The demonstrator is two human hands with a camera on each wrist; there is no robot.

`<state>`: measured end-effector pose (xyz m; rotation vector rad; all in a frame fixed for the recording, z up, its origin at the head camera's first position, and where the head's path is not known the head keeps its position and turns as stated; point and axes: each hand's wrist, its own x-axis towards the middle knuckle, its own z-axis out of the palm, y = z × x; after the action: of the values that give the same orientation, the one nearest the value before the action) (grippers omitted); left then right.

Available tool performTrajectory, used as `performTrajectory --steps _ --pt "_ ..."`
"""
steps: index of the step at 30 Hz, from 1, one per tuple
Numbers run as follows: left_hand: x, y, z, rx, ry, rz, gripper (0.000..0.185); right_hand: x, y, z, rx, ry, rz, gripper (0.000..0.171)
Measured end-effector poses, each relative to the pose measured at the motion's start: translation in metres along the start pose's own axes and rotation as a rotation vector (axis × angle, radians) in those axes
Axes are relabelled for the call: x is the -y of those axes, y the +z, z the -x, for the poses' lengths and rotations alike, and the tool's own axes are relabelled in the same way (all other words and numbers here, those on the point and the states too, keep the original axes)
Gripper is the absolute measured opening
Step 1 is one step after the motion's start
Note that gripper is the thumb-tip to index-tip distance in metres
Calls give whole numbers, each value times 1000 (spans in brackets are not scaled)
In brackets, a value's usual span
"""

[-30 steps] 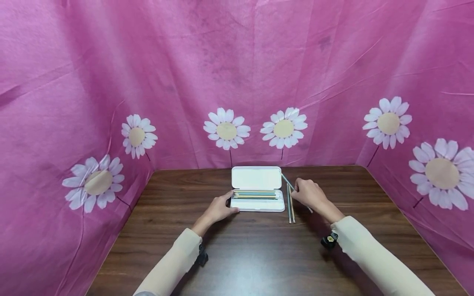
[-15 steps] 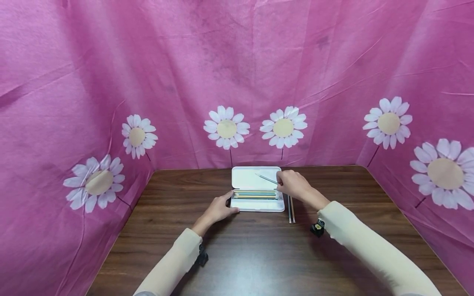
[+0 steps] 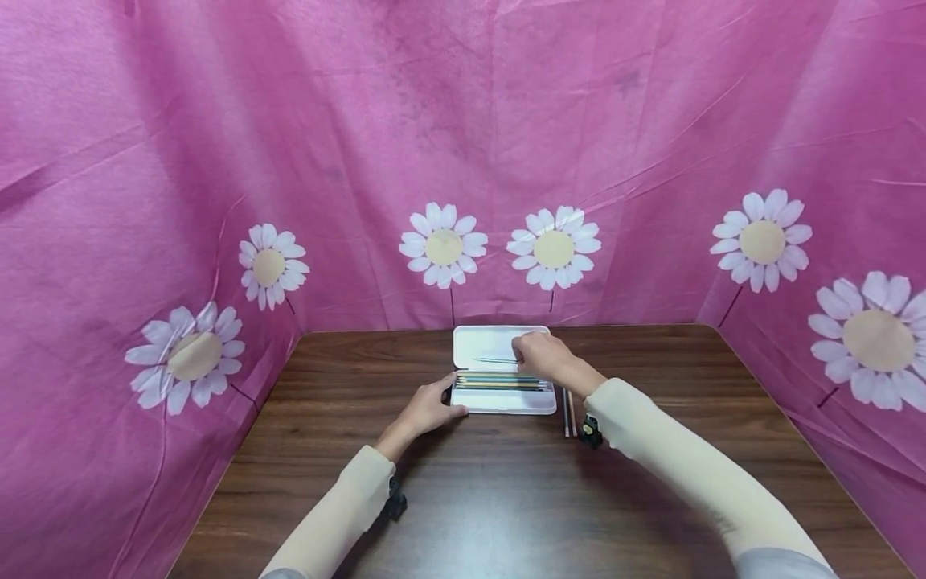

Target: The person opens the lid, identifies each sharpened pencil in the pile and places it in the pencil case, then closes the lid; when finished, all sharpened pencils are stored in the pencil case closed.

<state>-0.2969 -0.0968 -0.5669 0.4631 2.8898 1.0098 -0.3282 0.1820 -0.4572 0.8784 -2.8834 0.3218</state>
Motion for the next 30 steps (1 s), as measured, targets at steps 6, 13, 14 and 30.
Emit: performTrajectory --steps 6,13,14,30 --pt "1 -1 0 -5 29 -12 89 8 12 -8 37 -17 44 22" --pt "-4 -5 1 5 33 -18 86 15 27 -12 49 -15 83 22" --pt "-8 -8 3 9 30 -3 85 16 29 -12 48 -17 87 21" --pt "2 1 1 -18 36 -34 89 16 38 -10 4 -55 58 20"
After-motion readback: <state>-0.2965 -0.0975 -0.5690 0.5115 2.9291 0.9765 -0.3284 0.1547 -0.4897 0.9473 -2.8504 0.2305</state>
